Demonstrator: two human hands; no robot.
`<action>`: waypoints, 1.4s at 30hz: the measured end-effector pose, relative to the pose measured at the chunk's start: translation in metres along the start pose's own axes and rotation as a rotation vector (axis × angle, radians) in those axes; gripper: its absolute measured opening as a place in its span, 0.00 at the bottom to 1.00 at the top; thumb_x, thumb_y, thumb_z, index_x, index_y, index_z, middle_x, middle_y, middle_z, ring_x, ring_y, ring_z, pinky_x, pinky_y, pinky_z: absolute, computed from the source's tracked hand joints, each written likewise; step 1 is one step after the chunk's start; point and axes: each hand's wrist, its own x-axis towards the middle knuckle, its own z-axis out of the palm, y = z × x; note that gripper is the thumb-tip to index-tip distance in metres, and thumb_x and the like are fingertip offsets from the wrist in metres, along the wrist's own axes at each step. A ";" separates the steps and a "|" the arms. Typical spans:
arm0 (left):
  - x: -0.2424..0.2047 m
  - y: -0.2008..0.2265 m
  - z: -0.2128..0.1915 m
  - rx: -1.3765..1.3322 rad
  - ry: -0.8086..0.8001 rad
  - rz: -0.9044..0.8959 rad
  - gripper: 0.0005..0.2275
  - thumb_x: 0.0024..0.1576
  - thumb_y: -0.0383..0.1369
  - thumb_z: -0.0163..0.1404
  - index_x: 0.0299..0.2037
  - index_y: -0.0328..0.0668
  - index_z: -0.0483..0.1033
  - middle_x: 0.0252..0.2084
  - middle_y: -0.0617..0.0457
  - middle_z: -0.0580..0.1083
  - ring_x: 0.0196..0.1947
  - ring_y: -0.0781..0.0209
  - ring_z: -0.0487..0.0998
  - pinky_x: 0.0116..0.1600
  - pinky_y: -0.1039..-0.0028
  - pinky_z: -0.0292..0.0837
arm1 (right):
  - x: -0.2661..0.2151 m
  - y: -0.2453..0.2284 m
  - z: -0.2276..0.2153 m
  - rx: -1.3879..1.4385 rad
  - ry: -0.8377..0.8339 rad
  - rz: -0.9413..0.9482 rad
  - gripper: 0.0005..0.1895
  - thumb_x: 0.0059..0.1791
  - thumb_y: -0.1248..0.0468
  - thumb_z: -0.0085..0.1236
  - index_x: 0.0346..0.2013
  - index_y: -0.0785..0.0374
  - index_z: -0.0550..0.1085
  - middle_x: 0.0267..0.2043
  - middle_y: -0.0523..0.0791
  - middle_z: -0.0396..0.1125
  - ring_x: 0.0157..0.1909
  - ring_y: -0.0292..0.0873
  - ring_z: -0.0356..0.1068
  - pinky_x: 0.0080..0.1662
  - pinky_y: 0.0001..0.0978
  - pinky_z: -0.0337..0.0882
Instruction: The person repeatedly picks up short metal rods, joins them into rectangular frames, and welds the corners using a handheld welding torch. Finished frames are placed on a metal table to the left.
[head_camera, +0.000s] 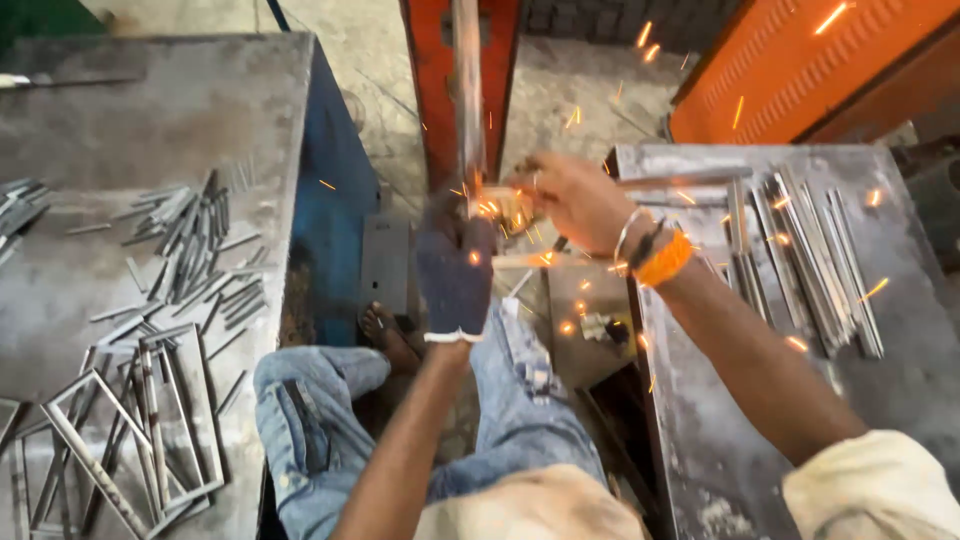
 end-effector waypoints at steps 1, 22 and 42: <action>-0.002 0.006 -0.002 -0.038 -0.024 0.080 0.16 0.61 0.27 0.50 0.59 0.30 0.73 0.40 0.53 0.78 0.35 0.71 0.74 0.40 0.75 0.73 | 0.003 -0.010 -0.009 0.040 -0.027 0.023 0.16 0.50 0.71 0.56 0.53 0.65 0.77 0.42 0.55 0.66 0.46 0.60 0.68 0.47 0.47 0.69; -0.054 -0.114 -0.046 -0.387 -0.348 -0.252 0.14 0.62 0.28 0.52 0.57 0.36 0.73 0.46 0.53 0.77 0.41 0.64 0.78 0.45 0.71 0.75 | -0.011 -0.167 0.042 0.354 0.115 0.127 0.19 0.51 0.68 0.58 0.57 0.55 0.77 0.46 0.49 0.69 0.48 0.49 0.71 0.51 0.43 0.72; -0.009 -0.005 -0.047 -1.601 -0.577 -0.147 0.26 0.63 0.55 0.48 0.19 0.50 0.58 0.20 0.59 0.56 0.33 0.65 0.66 0.53 0.71 0.63 | -0.050 -0.151 0.046 0.734 0.497 0.661 0.23 0.49 0.70 0.63 0.59 0.67 0.71 0.26 0.34 0.66 0.28 0.24 0.59 0.31 0.17 0.59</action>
